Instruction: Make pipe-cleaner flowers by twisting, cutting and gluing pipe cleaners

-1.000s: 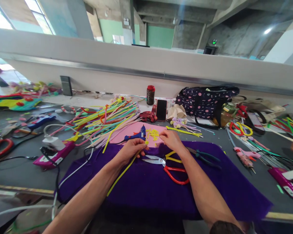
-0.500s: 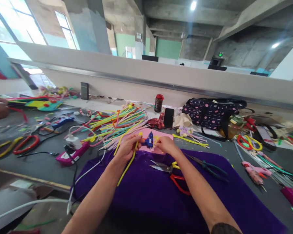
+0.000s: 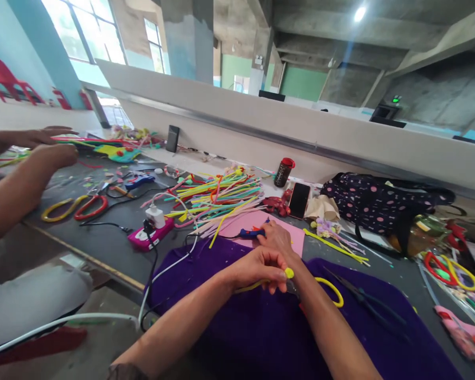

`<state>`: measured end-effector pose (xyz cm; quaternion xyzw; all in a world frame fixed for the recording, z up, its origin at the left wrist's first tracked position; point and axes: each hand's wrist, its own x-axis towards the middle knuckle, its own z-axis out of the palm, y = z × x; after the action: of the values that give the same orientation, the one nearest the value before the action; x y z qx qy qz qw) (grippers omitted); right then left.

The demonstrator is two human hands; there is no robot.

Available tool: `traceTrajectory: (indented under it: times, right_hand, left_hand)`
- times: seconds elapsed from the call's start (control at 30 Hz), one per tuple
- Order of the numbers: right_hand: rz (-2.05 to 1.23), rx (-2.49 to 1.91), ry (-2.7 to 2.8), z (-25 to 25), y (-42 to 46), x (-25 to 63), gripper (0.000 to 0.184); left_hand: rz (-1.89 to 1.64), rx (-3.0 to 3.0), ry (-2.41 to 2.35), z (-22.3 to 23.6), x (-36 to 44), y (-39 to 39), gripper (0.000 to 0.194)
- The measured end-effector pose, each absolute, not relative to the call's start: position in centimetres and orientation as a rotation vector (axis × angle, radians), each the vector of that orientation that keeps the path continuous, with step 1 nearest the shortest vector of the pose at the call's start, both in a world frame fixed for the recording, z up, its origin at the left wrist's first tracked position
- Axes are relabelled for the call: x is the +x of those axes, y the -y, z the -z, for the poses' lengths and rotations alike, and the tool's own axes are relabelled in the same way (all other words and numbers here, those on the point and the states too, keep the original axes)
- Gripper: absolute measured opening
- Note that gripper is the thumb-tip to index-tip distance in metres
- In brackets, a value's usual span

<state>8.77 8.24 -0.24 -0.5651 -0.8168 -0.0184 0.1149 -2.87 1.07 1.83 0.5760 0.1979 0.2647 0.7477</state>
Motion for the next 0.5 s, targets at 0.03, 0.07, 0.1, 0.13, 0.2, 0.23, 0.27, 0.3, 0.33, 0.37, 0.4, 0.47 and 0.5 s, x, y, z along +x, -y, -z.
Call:
traceTrajectory:
  times: [0.03,0.07,0.1,0.13,0.2,0.23,0.27,0.3,0.33,0.37,0.4,0.47,0.5]
  right_hand:
    - [0.094,-1.601,2.449,0.3,-8.4,8.2,0.03]
    - [0.133,-1.563,2.5,0.4,-8.6,7.6,0.036]
    - [0.163,-1.547,2.542,0.6,-8.8,7.0,0.04]
    - [0.182,-1.555,2.575,0.7,-9.0,6.4,0.042]
    - [0.212,-1.59,2.622,1.0,-9.5,5.5,0.04]
    - [0.231,-1.598,2.647,1.1,-9.6,5.2,0.038]
    - [0.255,-1.591,2.675,1.1,-9.7,5.0,0.036]
    - [0.285,-1.574,2.704,0.9,-9.8,5.0,0.034]
    - [0.319,-1.542,2.733,0.7,-9.9,5.1,0.034]
    - [0.358,-1.511,2.75,0.4,-9.8,5.4,0.034]
    - [0.397,-1.48,2.755,0.1,-9.8,5.7,0.037]
    - [0.463,-1.422,2.734,-0.7,-9.5,6.5,0.043]
    - [0.482,-1.396,2.714,-1.0,-9.4,6.9,0.046]
  left_hand:
    - [-0.562,1.26,-0.41,-1.8,-2.9,-1.1,0.037]
    - [-0.552,1.259,-0.391,-1.7,-2.9,-1.1,0.038]
    - [-0.548,1.255,-0.374,-1.5,-2.8,-1.1,0.039]
    - [-0.545,1.249,-0.36,-1.4,-2.8,-1.2,0.039]
    - [-0.541,1.236,-0.338,-1.1,-2.7,-1.3,0.039]
    - [-0.54,1.232,-0.33,-0.9,-2.7,-1.4,0.039]
    - [-0.541,1.229,-0.323,-0.8,-2.7,-1.4,0.039]
    - [-0.548,1.23,-0.314,-0.8,-2.7,-1.4,0.038]
    - [-0.555,1.233,-0.306,-0.7,-2.7,-1.4,0.038]
    - [-0.561,1.239,-0.297,-0.7,-2.7,-1.3,0.037]
    - [-0.564,1.243,-0.289,-0.8,-2.8,-1.2,0.037]
    - [-0.564,1.25,-0.278,-0.9,-2.9,-1.0,0.038]
    - [-0.56,1.254,-0.277,-1.0,-2.9,-0.9,0.038]
